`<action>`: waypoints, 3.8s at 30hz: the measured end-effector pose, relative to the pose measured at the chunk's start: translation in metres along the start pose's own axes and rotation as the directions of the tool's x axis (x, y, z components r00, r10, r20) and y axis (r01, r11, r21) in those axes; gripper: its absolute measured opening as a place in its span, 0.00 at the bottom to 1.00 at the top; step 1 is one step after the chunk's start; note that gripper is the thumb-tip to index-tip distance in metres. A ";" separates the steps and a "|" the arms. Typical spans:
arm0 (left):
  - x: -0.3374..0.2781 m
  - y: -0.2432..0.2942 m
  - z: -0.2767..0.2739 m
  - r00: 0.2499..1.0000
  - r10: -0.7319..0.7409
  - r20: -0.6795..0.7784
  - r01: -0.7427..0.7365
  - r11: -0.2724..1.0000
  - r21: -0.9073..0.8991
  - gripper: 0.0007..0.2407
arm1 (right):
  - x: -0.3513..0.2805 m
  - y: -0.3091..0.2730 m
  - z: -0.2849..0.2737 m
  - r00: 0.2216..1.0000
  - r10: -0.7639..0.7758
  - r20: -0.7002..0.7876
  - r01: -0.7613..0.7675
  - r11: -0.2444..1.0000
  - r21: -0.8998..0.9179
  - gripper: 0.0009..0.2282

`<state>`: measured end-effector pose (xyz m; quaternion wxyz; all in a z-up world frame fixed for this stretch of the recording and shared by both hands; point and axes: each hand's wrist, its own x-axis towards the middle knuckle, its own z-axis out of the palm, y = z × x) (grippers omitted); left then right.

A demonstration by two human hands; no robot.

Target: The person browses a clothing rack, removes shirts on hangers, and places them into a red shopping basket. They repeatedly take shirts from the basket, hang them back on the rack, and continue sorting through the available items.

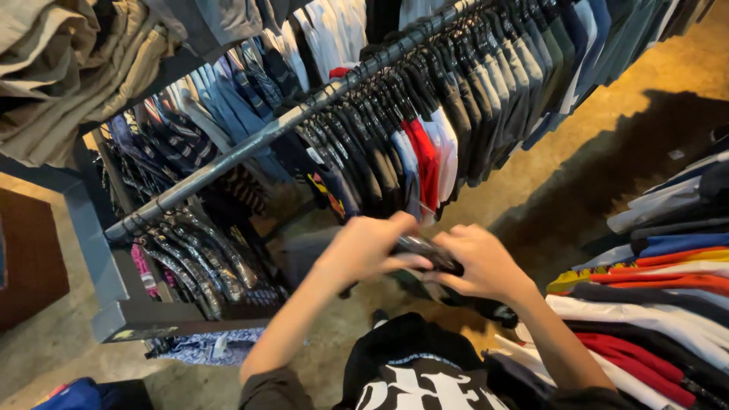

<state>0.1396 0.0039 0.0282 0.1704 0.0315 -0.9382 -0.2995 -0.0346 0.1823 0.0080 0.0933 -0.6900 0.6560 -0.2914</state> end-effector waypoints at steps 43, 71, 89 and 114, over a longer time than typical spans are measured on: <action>-0.119 -0.285 0.102 0.296 -0.737 -0.608 0.747 0.575 -0.333 0.13 | 0.031 0.008 0.098 0.866 0.429 0.256 -0.415 0.903 -0.107 0.21; -0.126 -0.279 0.098 0.110 -0.753 -0.649 0.704 0.520 -0.483 0.14 | 0.031 0.047 0.072 0.800 0.395 0.453 -0.375 0.917 -0.136 0.20; -0.123 -0.238 0.081 0.197 -0.665 -0.720 0.768 0.561 -0.309 0.36 | 0.168 0.070 0.137 0.960 0.212 0.182 -0.231 0.969 0.086 0.22; -0.071 -0.336 0.070 0.418 -0.588 -0.692 0.414 0.802 -0.431 0.36 | 0.274 0.099 0.257 0.945 0.328 0.013 -0.325 0.930 0.174 0.26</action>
